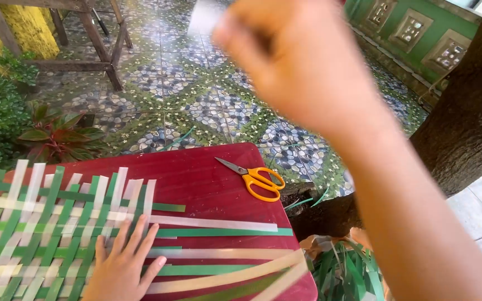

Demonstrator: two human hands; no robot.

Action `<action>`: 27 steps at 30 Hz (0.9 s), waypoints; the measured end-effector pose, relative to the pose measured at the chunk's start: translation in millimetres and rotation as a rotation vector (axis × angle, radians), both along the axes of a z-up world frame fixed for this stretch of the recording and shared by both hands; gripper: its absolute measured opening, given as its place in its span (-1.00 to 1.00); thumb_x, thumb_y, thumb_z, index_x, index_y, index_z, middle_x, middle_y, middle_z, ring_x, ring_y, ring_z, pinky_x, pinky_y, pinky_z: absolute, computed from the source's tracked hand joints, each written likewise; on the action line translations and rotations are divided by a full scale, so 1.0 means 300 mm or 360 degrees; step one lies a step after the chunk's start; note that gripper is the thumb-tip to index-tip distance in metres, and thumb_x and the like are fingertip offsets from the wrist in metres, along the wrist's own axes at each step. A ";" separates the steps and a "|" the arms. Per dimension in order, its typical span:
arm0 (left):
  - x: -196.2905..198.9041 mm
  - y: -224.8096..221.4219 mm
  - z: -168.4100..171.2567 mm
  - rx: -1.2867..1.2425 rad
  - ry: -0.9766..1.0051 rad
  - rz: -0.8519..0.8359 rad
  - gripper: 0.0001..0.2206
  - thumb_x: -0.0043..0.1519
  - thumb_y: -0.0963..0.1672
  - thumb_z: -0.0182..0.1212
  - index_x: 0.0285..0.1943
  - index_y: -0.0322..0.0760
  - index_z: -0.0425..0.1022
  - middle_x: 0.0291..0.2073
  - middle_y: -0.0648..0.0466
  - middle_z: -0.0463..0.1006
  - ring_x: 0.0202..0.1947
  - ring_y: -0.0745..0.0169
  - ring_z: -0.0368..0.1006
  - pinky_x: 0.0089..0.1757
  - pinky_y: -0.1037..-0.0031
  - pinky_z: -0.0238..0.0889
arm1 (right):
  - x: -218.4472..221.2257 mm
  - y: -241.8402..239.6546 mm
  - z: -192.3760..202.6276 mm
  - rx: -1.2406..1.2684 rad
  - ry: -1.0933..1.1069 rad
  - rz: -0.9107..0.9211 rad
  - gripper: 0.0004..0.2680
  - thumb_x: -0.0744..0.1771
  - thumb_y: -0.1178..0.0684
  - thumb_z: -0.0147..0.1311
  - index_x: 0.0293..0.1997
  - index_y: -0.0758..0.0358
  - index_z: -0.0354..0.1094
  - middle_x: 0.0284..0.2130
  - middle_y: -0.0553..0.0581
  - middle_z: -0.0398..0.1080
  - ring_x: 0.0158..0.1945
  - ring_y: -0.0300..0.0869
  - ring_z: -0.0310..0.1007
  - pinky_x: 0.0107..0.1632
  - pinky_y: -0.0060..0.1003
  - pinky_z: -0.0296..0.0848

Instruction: Weaving green and white plastic strips into a mat on a red table.

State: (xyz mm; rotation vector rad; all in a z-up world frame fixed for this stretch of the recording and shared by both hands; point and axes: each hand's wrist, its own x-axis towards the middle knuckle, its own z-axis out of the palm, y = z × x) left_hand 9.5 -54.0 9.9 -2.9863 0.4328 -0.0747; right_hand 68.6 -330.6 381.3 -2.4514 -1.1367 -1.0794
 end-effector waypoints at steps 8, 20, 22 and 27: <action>-0.043 0.033 -0.097 0.0026 -0.0490 -0.0211 -0.26 0.13 0.34 -0.33 0.48 0.23 -0.16 0.50 0.27 -0.20 0.40 0.15 -0.15 0.06 -0.13 0.02 | 0.009 0.317 -0.290 -0.0698 0.1396 -0.0668 -0.75 0.40 -0.15 -0.05 -0.36 0.12 0.42 -0.61 -0.07 0.33 -0.52 -0.23 0.42 -0.39 -0.27 0.59; -0.050 0.014 -0.135 0.0098 -0.0558 -0.0128 -0.24 0.07 0.35 -0.34 0.46 0.27 -0.16 0.49 0.28 -0.17 0.39 0.14 -0.09 0.05 -0.14 0.11 | 0.033 0.341 -0.771 -0.0461 0.1923 -0.0845 -0.74 0.39 -0.10 -0.10 -0.18 0.31 0.43 -0.29 0.19 0.46 -0.23 0.09 0.49 -0.15 -0.02 0.51; -0.047 0.012 -0.108 0.0114 -0.0279 -0.0082 -0.18 0.11 0.36 -0.35 0.49 0.09 -0.24 0.49 0.31 -0.24 0.40 0.14 -0.13 0.07 -0.06 0.11 | 0.012 0.348 -0.785 -0.0374 0.2060 -0.0897 -0.71 0.39 -0.15 -0.09 -0.19 0.29 0.43 -0.34 0.16 0.45 -0.25 0.01 0.49 -0.18 -0.12 0.50; 0.010 -0.001 0.093 -0.0452 0.0286 0.0075 -0.47 0.24 0.12 -0.21 0.38 0.02 0.00 0.29 0.28 0.17 0.21 0.23 0.20 0.11 0.07 0.25 | 0.000 0.365 -0.836 -0.0188 0.2118 -0.0912 -0.73 0.38 -0.14 -0.08 -0.28 0.25 0.44 -0.43 0.10 0.43 -0.32 -0.06 0.48 -0.21 -0.17 0.52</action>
